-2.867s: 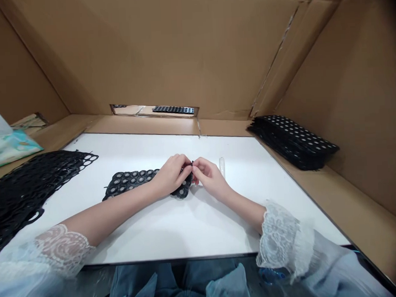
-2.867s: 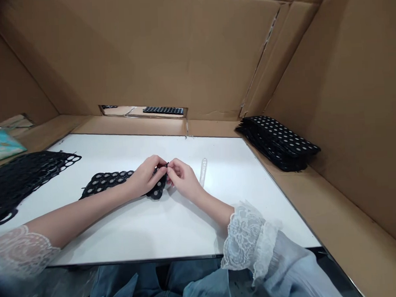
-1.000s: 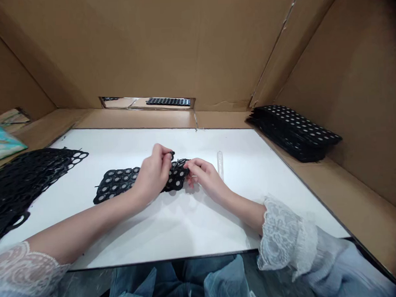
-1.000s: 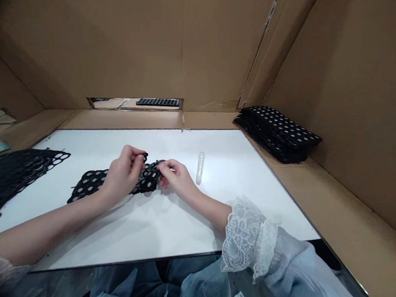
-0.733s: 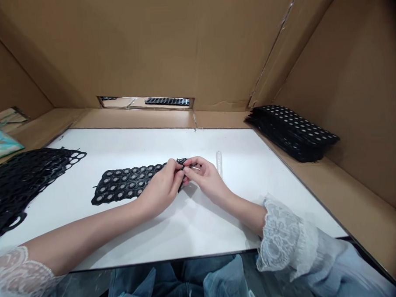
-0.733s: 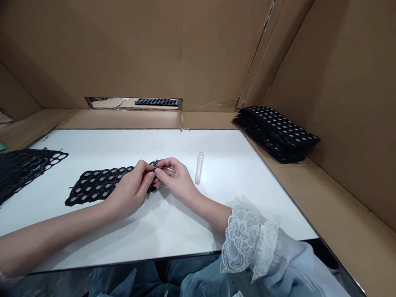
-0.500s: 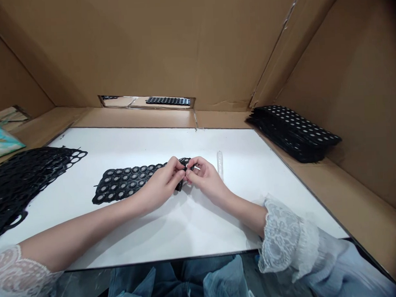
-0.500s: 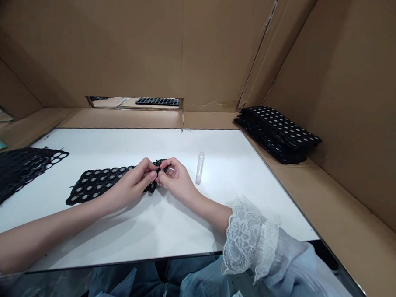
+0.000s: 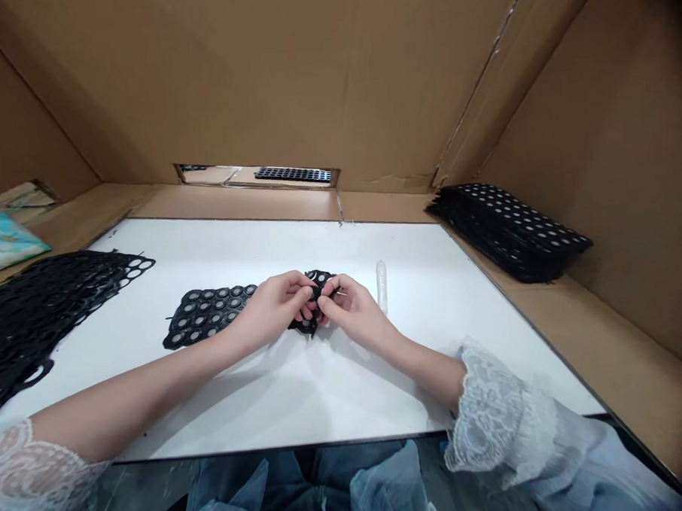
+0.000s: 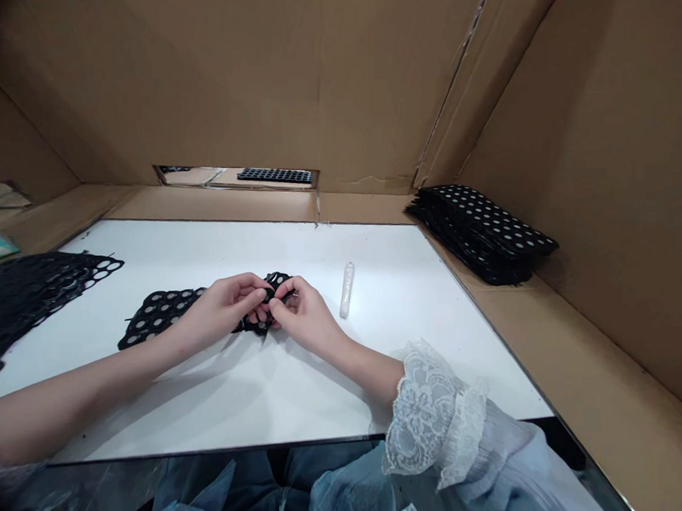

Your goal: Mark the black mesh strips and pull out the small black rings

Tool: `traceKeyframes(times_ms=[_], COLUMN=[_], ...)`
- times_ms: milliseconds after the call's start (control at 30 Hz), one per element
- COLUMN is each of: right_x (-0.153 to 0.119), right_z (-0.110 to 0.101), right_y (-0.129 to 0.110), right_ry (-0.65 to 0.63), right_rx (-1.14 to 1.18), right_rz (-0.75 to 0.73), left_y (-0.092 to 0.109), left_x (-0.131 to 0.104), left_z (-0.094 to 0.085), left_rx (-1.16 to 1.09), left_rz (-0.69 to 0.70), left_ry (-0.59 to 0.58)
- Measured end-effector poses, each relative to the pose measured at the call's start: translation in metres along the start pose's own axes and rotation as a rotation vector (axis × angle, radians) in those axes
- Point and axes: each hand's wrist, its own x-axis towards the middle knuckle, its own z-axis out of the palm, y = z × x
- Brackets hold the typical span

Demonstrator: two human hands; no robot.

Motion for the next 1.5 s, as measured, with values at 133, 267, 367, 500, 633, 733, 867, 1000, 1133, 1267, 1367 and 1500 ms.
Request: traceKeyframes(times_ms=[133,267,367,500,633,733,867,1000,1133,1267,1367,1500], right_x=[0.001,0.004,0.003,0.002,0.002,0.001,0.000,0.000,0.000,-0.002,-0.005,-0.005], right_z=[-0.001,-0.005,-0.006,-0.003,-0.001,-0.001,0.000,0.002,0.002,0.002,0.003,0.003], right_y=[0.002,0.007,0.008,0.004,0.003,0.003,0.000,-0.002,-0.003,-0.007,-0.009,-0.007], right_ry=[0.010,0.010,0.038,0.081,0.074,0.073,0.052,0.019,0.015,0.058,0.039,0.039], right_rx=[0.055,0.022,0.030,0.078,0.145,0.145,0.118,0.106,0.125,0.117,0.085,0.083], right_rz=[0.021,0.021,0.018,0.016,0.044,0.044,0.012,-0.003,-0.003,0.025,0.091,0.069], left_y=[0.002,0.000,-0.002,-0.003,-0.002,-0.001,-0.004,-0.005,-0.002,0.000,0.000,0.003], left_x=[-0.008,-0.012,-0.011,-0.010,-0.012,-0.012,-0.006,-0.001,-0.004,-0.009,-0.014,-0.018], left_z=[0.004,0.008,0.008,0.009,0.009,0.007,0.001,-0.003,0.001,0.006,0.011,0.014], left_rx=[0.154,0.229,0.137,-0.041,-0.023,0.043,-0.118,-0.201,-0.119,0.140,0.237,0.263], left_rz=[0.087,0.094,0.054,-0.013,-0.018,0.014,-0.073,-0.160,-0.120,0.099,0.160,0.147], left_ry=[0.121,0.168,0.128,0.104,0.089,0.055,-0.059,-0.046,0.040,0.209,0.243,0.201])
